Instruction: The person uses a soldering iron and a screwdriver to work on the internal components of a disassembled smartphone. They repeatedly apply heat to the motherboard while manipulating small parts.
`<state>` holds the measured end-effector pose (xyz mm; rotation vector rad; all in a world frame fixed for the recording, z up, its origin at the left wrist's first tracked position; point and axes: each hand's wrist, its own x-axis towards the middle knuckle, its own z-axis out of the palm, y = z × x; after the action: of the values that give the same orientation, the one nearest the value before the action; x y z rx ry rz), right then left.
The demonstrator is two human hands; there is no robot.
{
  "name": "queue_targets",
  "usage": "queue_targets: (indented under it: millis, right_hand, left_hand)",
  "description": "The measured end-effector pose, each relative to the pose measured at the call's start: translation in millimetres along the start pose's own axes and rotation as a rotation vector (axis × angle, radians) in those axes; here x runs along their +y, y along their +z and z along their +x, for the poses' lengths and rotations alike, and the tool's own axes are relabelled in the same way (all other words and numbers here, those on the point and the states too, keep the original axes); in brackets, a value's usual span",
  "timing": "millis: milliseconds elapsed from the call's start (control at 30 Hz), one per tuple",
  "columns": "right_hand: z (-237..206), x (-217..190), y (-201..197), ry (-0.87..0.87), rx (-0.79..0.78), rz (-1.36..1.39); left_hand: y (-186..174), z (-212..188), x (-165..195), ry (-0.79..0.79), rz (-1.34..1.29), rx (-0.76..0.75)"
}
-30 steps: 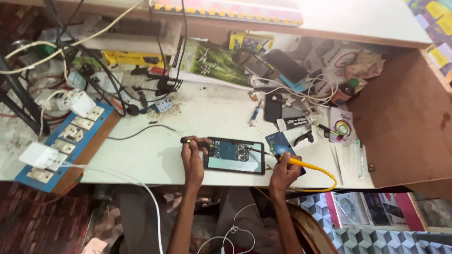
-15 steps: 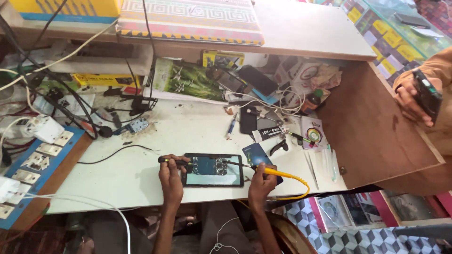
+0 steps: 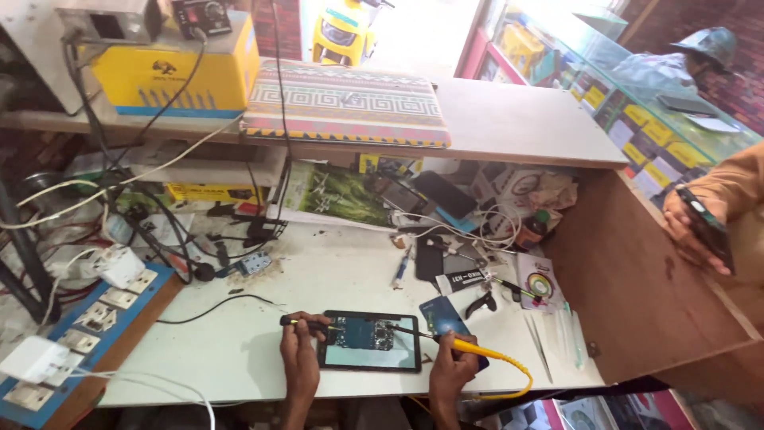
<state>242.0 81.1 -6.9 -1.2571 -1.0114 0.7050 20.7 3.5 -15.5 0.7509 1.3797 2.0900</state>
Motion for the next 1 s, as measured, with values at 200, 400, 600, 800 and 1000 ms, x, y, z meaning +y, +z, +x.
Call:
queue_targets:
  millis: [200, 400, 600, 800, 1000]
  right_hand:
    - [-2.8, -8.1, -3.5, -0.014, -0.042, 0.013]
    - [-3.6, -16.8, 0.3, 0.069, -0.025, 0.014]
    - [-1.3, -19.4, 1.3, -0.038, 0.031, -0.017]
    - [-2.8, -14.3, 1.7, 0.059, -0.004, 0.052]
    - [-1.6, -7.0, 0.2, 0.071, -0.016, 0.026]
  left_hand:
    - [-0.7, -1.7, 4.3, -0.005, 0.01, 0.002]
    - [-2.7, -3.4, 5.4, -0.001, 0.099, -0.036]
    - [-0.4, -1.6, -1.0, 0.032, 0.048, -0.014]
    - [0.7, -2.1, 4.4, 0.038, 0.027, -0.016]
    - [1.5, -3.2, 7.3, 0.025, 0.056, -0.012]
